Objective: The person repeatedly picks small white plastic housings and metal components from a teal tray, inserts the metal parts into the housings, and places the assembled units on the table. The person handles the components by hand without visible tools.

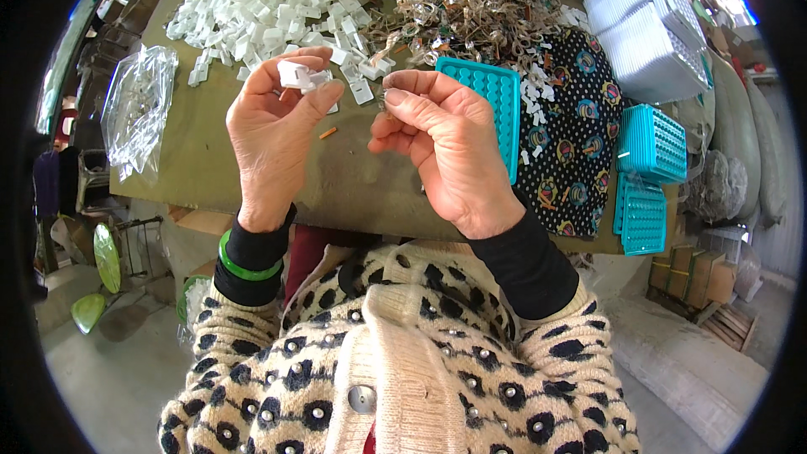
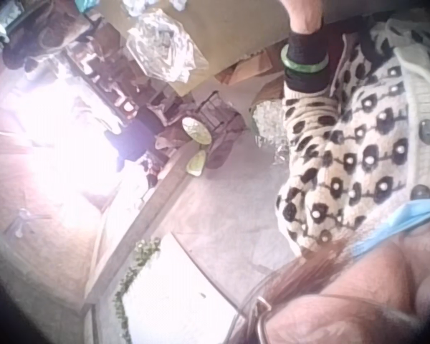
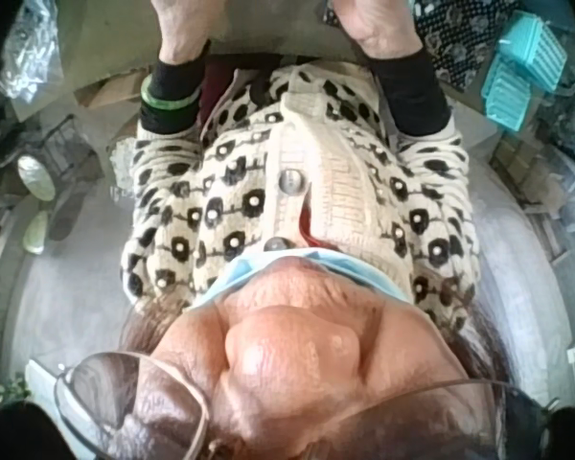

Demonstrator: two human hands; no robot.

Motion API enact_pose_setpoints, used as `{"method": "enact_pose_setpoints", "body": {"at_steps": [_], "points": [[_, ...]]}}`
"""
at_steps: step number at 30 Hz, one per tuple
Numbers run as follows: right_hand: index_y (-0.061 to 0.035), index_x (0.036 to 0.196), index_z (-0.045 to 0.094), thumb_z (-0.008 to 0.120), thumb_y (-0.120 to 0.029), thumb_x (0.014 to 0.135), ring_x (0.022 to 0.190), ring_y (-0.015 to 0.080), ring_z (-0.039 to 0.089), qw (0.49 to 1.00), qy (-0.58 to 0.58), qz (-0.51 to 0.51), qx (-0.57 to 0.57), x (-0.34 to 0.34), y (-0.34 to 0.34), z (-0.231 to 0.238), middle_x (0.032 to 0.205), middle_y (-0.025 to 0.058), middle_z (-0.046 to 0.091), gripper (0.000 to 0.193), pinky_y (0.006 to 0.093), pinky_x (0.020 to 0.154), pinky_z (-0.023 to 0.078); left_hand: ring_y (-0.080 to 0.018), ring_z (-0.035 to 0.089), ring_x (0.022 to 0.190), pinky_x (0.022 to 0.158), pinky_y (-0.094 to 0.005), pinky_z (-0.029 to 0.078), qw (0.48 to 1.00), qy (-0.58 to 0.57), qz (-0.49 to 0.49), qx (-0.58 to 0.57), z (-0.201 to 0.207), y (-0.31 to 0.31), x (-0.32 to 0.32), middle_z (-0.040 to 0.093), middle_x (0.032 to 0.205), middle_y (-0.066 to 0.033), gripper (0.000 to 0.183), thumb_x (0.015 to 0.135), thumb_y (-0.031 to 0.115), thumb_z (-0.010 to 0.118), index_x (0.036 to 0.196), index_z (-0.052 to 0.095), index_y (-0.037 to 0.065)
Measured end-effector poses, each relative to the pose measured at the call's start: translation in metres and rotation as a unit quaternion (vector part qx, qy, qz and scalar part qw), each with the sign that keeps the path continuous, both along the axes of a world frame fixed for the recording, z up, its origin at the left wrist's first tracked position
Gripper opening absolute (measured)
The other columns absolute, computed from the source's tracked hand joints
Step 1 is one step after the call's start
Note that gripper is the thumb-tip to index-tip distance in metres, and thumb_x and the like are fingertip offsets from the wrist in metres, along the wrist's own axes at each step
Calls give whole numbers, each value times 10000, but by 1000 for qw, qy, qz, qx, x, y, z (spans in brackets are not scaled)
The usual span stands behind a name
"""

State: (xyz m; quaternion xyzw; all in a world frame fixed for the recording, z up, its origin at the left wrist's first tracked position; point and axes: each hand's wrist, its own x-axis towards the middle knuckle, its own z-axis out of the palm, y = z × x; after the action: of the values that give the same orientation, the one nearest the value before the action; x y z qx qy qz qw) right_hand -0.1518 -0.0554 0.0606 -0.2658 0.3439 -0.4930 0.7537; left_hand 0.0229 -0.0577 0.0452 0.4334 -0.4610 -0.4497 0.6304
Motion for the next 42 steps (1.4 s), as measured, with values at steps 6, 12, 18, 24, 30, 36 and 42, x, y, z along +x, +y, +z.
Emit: {"method": "enact_pose_setpoints", "body": {"at_steps": [6,12,18,24,30,36,42], "points": [[9,1034,621,671,-36,902,780,141,657,996,41,-52,-55,12,10,-5,902,72,665,149,282,714,559,-112,633,888,795,-258,548,995,82,-49,17,3,33,-12,667,1001,-72,252,802,-72,746,1010,615,-13],[20,1067,602,667,-5,895,842,123,640,984,104,-73,-128,20,19,-8,975,75,666,186,258,741,549,-102,638,871,769,-245,544,999,40,-4,10,-4,39,-17,672,972,-44,225,795,-93,725,975,626,0],[33,1181,564,612,41,798,1042,294,588,626,491,-246,-554,4,16,10,1099,156,632,386,398,905,464,-82,637,824,747,-229,529,999,-31,26,-19,-9,36,-9,680,926,-31,199,805,-64,725,962,624,3],[24,1171,562,634,58,764,997,331,591,570,604,-101,-547,17,23,-3,1005,142,619,415,449,903,435,-83,626,776,700,-226,524,998,52,10,34,-11,42,-14,680,916,-54,209,801,-63,725,960,617,18],[-2,1109,597,657,27,879,652,172,614,690,524,-86,-492,19,25,-18,908,116,649,240,287,588,505,-148,648,783,667,-282,540,946,308,-39,93,-17,39,-7,673,952,-98,228,821,-76,675,991,581,43],[-27,985,587,702,23,792,648,277,597,653,553,-75,-512,19,24,-13,815,111,620,231,369,567,485,-175,641,737,625,-293,524,933,335,-52,125,-18,42,-1,669,949,-112,198,836,-69,656,964,562,48],[-25,938,604,724,30,744,648,240,577,530,586,-82,-607,21,13,-16,758,84,547,234,345,541,472,-158,628,691,581,-280,496,945,287,-57,143,-22,46,3,677,961,-101,182,851,-45,663,966,576,67]]}}
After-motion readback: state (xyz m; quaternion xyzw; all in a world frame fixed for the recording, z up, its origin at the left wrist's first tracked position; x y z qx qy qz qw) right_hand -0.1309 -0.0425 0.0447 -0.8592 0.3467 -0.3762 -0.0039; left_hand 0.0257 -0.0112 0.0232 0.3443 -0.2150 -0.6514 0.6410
